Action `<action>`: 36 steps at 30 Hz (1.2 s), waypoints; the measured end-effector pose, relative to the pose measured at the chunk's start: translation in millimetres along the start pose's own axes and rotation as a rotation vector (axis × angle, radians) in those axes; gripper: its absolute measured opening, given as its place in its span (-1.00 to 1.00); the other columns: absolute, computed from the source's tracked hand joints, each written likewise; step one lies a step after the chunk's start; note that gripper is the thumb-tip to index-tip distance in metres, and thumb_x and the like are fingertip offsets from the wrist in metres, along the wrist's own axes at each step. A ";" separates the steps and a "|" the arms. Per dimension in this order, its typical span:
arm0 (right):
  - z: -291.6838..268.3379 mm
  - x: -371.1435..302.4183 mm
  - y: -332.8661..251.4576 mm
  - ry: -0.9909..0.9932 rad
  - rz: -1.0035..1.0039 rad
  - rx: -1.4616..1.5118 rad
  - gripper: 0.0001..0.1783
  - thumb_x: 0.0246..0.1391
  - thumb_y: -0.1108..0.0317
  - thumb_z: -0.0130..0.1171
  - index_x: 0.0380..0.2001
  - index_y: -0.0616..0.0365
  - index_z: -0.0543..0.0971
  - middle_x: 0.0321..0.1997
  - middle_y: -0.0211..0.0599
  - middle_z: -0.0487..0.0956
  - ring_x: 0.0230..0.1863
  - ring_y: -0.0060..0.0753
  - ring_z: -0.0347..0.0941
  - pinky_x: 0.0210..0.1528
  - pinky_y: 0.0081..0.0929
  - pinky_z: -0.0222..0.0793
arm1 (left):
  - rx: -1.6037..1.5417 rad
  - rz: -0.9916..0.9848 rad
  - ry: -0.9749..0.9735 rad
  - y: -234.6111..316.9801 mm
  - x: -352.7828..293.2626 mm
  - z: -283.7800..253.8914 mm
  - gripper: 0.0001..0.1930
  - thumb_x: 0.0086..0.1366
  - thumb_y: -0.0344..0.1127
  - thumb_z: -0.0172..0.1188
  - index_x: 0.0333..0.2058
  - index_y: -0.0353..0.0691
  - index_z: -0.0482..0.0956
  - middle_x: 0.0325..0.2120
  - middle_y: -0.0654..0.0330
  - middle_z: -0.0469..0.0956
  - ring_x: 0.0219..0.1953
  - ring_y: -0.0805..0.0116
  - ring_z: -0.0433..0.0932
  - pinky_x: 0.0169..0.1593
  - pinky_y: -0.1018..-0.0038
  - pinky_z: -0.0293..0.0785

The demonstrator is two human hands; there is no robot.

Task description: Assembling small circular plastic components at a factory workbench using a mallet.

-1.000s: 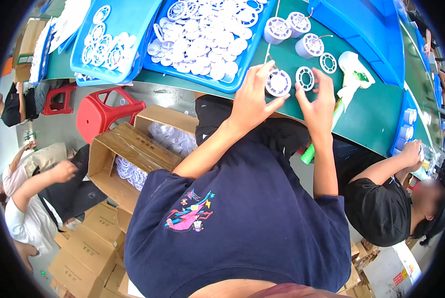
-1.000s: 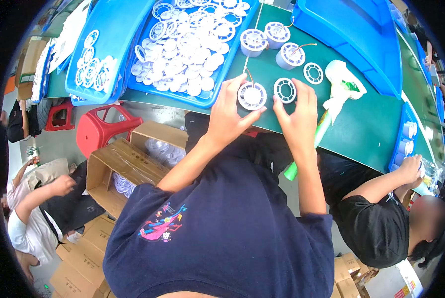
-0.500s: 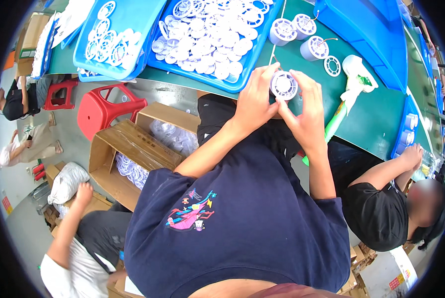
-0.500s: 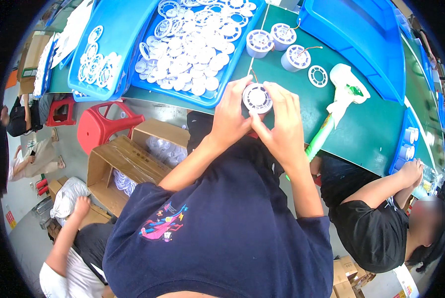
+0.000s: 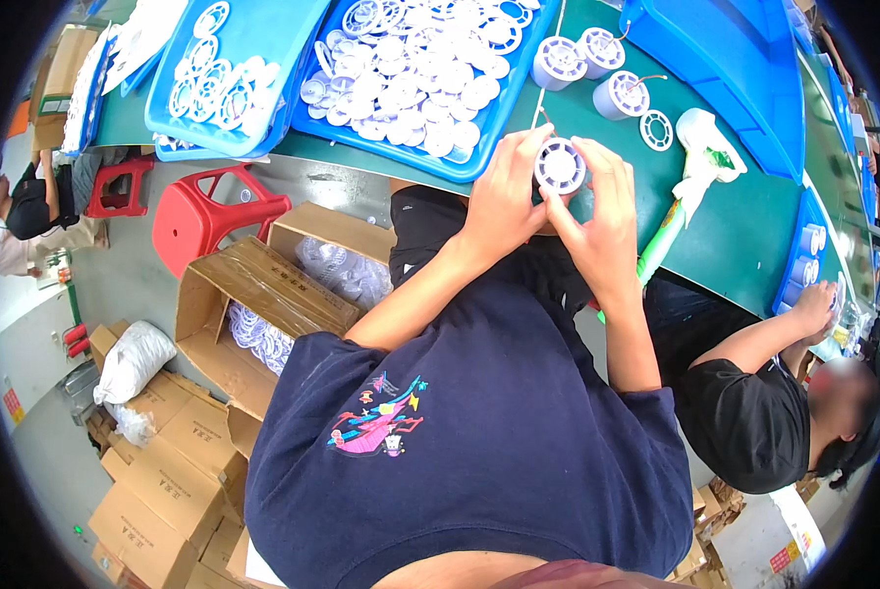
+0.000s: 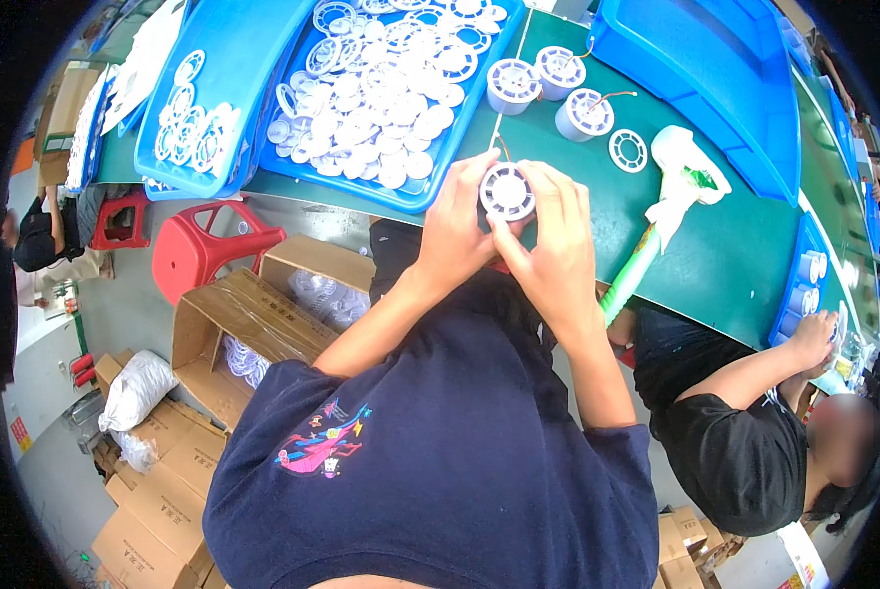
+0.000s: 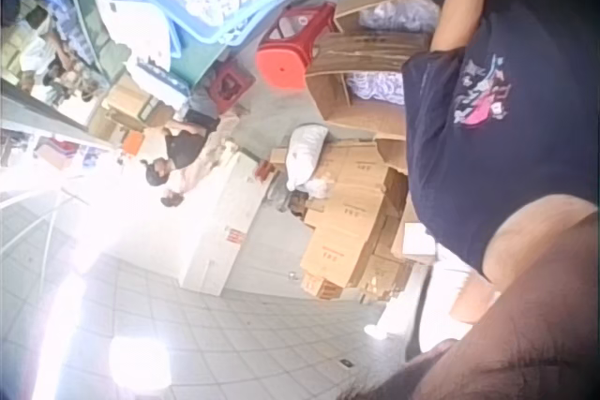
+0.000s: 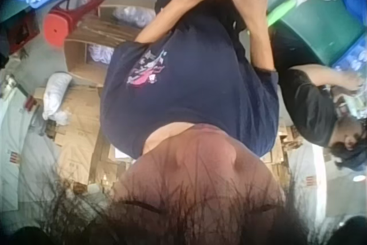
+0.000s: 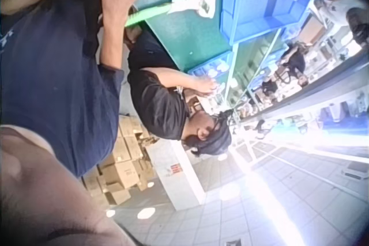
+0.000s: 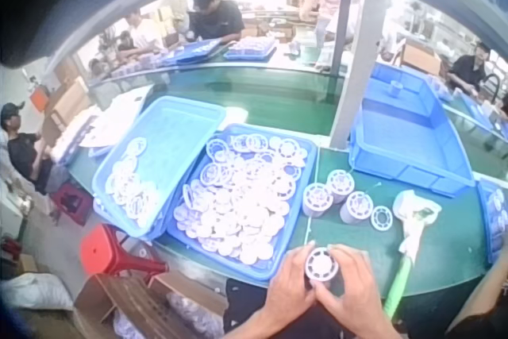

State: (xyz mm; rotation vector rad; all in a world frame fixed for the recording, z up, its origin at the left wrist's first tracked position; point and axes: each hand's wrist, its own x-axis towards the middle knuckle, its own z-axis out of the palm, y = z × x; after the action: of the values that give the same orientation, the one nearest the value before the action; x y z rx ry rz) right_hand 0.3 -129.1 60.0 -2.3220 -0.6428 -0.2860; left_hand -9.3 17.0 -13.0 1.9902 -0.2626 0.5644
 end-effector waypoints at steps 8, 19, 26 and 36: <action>1.4 -2.4 -2.5 0.009 0.025 -0.011 -0.31 -0.08 0.48 0.49 0.18 0.30 0.50 0.17 0.05 0.53 0.17 0.13 0.45 0.22 -0.08 0.42 | 0.003 0.000 -0.004 1.6 -2.9 0.4 -0.17 0.09 -0.36 0.52 0.32 -0.30 0.31 0.06 -0.12 0.50 0.06 -0.17 0.54 0.08 0.10 0.54; -9.8 15.2 0.9 -0.075 0.034 -0.022 -0.34 0.00 0.37 0.42 0.21 0.23 0.51 0.20 0.03 0.53 0.24 0.14 0.42 0.34 -0.06 0.30 | 0.013 0.014 0.003 2.9 7.3 -9.1 -0.28 0.13 -0.23 0.54 0.19 -0.35 0.39 0.03 -0.16 0.53 0.07 -0.22 0.54 0.15 0.06 0.50; -76.2 -25.4 165.3 0.370 0.264 -0.717 -0.29 0.20 0.02 0.42 0.19 0.37 0.53 0.11 0.22 0.58 0.18 0.28 0.46 0.28 0.07 0.36 | -0.185 -0.128 -0.111 20.2 5.5 -5.8 -0.28 0.17 -0.25 0.43 0.26 -0.29 0.35 0.11 -0.14 0.41 0.21 -0.20 0.43 0.30 0.10 0.37; -67.8 -25.9 151.3 0.322 0.717 -0.205 -0.16 0.33 0.07 0.30 0.49 0.23 0.21 0.15 0.15 0.57 0.03 0.15 0.60 0.14 -0.10 0.49 | -0.278 -0.200 -0.173 26.2 10.5 -11.7 -0.29 0.27 -0.27 0.39 0.33 -0.29 0.30 0.16 -0.10 0.36 0.21 -0.16 0.46 0.27 0.17 0.41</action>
State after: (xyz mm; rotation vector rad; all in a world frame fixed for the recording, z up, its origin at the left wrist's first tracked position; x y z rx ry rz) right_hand 55.6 -280.4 13.2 -2.4510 0.3976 -0.3812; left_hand -14.3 15.6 17.1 1.7702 -0.2301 0.2148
